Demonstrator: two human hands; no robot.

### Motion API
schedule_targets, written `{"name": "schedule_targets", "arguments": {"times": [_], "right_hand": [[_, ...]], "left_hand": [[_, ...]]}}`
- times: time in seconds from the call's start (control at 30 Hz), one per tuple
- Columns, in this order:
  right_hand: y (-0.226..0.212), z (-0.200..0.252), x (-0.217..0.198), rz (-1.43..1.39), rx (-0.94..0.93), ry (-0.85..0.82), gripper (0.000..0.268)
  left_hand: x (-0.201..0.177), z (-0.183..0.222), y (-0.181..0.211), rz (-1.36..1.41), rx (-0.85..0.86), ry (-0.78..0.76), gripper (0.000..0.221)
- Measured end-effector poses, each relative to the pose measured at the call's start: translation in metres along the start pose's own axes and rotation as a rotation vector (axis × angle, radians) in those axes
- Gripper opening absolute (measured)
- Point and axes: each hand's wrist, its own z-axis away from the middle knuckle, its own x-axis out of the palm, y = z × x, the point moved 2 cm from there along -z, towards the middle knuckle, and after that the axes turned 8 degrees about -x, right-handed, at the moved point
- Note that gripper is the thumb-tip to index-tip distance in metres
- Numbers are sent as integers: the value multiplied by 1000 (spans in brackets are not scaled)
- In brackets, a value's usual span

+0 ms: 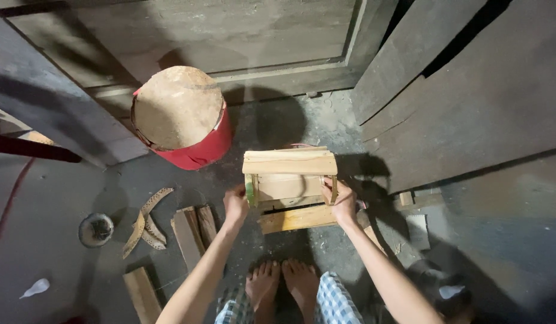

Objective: Assembling a small wooden structure by hammering nails into wooden boards

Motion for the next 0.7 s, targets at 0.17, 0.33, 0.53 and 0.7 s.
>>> {"name": "schedule_targets", "arguments": {"times": [0.17, 0.33, 0.53, 0.7], "right_hand": [[-9, 1, 0, -9, -14, -7, 27], [-9, -2, 0, 18, -66, 4, 25], [3, -6, 1, 107, -142, -14, 27], [3, -5, 0, 110, -148, -33, 28]], "left_hand": [[3, 4, -2, 93, -60, -32, 26], [5, 12, 2, 151, -52, -22, 25], [13, 12, -7, 188, -11, 3, 28], [6, 28, 6, 318, -39, 11, 29]]}}
